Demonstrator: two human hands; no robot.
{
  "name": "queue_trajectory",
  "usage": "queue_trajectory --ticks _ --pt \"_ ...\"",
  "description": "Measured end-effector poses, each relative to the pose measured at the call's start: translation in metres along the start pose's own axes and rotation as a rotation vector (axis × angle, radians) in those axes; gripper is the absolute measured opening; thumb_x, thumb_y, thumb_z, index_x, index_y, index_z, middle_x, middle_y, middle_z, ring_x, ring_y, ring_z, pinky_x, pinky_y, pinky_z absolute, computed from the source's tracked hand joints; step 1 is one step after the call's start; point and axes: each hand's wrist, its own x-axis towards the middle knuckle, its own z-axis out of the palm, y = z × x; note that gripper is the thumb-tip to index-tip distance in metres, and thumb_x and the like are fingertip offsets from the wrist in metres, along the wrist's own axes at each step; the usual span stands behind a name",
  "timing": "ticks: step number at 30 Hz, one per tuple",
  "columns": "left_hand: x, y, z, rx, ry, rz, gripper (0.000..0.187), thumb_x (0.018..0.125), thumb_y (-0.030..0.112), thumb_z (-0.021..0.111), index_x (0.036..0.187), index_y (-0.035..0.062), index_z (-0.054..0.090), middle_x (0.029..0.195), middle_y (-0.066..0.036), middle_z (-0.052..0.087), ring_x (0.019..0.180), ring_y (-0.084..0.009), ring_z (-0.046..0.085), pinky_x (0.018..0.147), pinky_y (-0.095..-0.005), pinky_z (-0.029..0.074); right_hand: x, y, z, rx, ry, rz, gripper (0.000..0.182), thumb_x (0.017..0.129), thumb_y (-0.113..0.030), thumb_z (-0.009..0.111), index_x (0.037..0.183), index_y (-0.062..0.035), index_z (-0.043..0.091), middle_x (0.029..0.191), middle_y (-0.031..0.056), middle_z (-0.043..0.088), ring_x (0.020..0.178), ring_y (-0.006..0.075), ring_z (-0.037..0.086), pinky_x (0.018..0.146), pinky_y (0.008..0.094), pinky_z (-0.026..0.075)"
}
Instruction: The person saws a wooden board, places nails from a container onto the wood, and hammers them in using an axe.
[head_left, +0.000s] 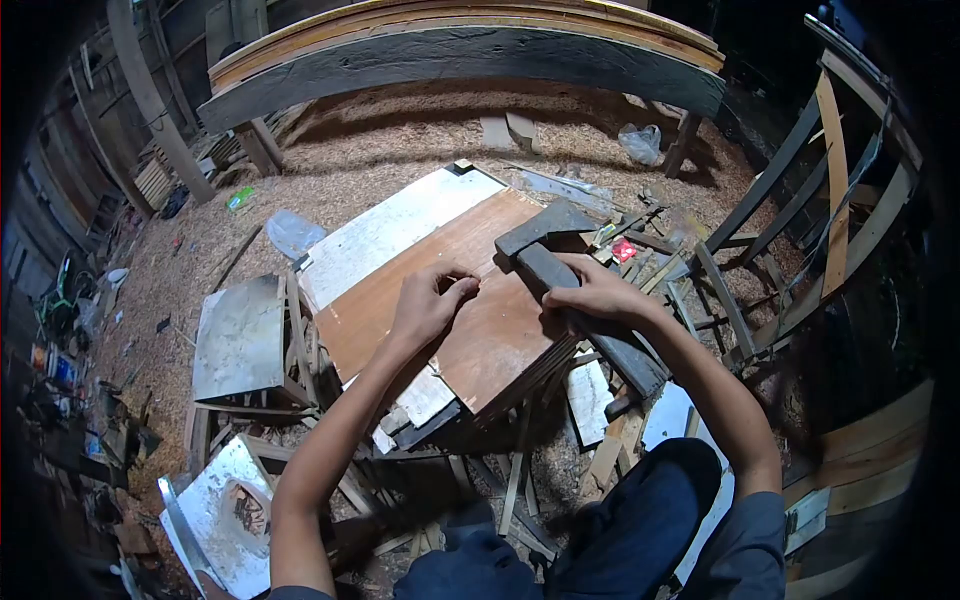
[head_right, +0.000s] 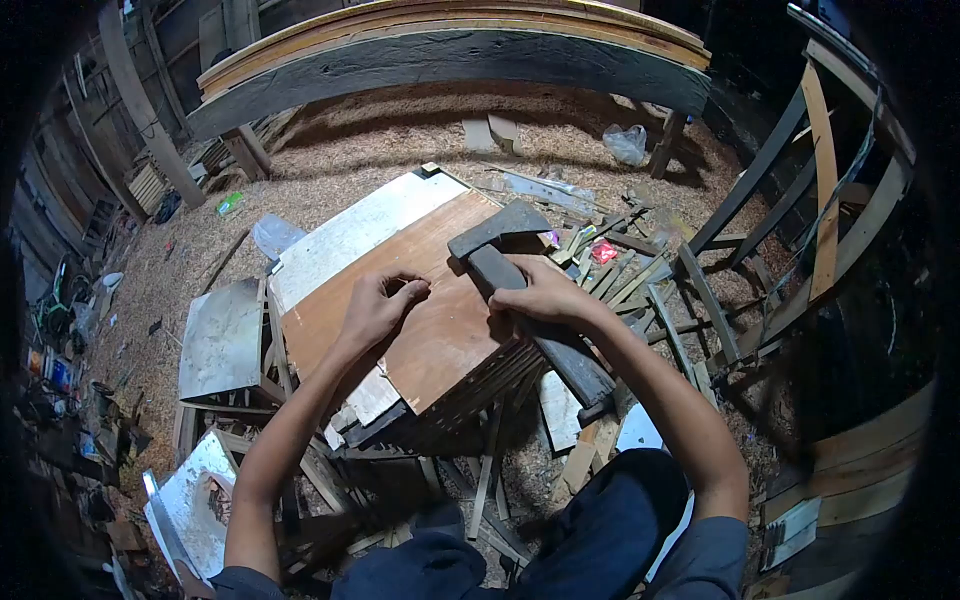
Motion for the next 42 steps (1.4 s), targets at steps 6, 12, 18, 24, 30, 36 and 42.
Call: queue_trajectory --ticks 6,12,18,24,30,36,42 --pt "0.001 0.0 -0.002 0.01 -0.007 0.006 0.016 0.089 0.012 0.067 0.094 -0.0025 0.073 0.084 -0.013 0.074 0.077 -0.0179 0.072 0.071 -0.0296 0.055 0.001 0.002 0.0 -0.108 0.031 0.012 0.047 0.075 -0.018 0.071 0.114 0.0043 0.056 0.084 0.0111 0.068 0.067 0.0171 0.068 0.06 0.0322 0.056" --pt "-0.002 0.004 0.0 0.083 -0.025 0.063 0.015 0.09 0.009 0.067 0.097 -0.0036 0.072 0.088 -0.013 0.074 0.08 -0.0159 0.071 0.072 -0.0283 0.055 -0.006 0.01 -0.001 -0.138 0.073 -0.008 0.059 0.079 -0.023 0.076 0.125 0.0014 0.051 0.099 0.0154 0.066 0.078 0.0211 0.069 0.069 0.0334 0.055" --pt "-0.004 0.002 0.0 0.125 0.039 0.14 0.014 0.088 0.009 0.068 0.094 -0.003 0.072 0.085 -0.014 0.073 0.078 -0.0195 0.071 0.071 -0.0309 0.054 -0.032 -0.027 0.019 -0.537 0.213 -0.205 0.054 0.095 -0.028 0.064 0.133 0.0033 0.042 0.092 0.014 0.064 0.077 0.0207 0.064 0.069 0.0341 0.052" --pt "-0.003 -0.004 0.002 0.058 0.022 0.129 0.012 0.087 0.007 0.068 0.094 -0.0028 0.071 0.087 -0.014 0.073 0.08 -0.0194 0.071 0.074 -0.0318 0.054 -0.033 -0.06 0.038 -0.686 0.23 -0.203 0.038 0.097 -0.024 0.06 0.126 -0.0043 0.045 0.082 0.0191 0.063 0.073 0.0349 0.064 0.07 0.043 0.05" --pt "-0.003 -0.008 0.001 0.146 0.065 0.189 0.011 0.08 -0.002 0.067 0.091 -0.0018 0.07 0.087 -0.016 0.071 0.083 -0.0275 0.07 0.075 -0.0354 0.053 -0.033 -0.067 0.044 -0.783 0.107 -0.181 0.029 0.099 -0.023 0.055 0.108 0.0015 0.041 0.074 0.0314 0.059 0.076 0.05 0.06 0.066 0.0539 0.043" --pt "-0.004 -0.006 0.0 0.041 0.044 0.241 0.013 0.078 -0.003 0.067 0.091 -0.0019 0.07 0.085 -0.018 0.07 0.081 -0.0297 0.07 0.072 -0.0365 0.053 -0.039 -0.08 0.049 -0.799 0.127 -0.204 0.029 0.098 -0.021 0.056 0.11 0.0016 0.042 0.076 0.0303 0.058 0.077 0.049 0.059 0.067 0.0532 0.042" --pt "-0.006 -0.004 0.001 0.061 0.048 0.175 0.013 0.078 -0.004 0.068 0.091 -0.0006 0.071 0.085 -0.017 0.07 0.08 -0.0283 0.07 0.071 -0.0364 0.053 -0.036 -0.081 0.05 -0.831 0.083 -0.145 0.032 0.097 -0.023 0.057 0.111 0.0023 0.043 0.084 0.0292 0.056 0.083 0.0474 0.056 0.07 0.0518 0.041"
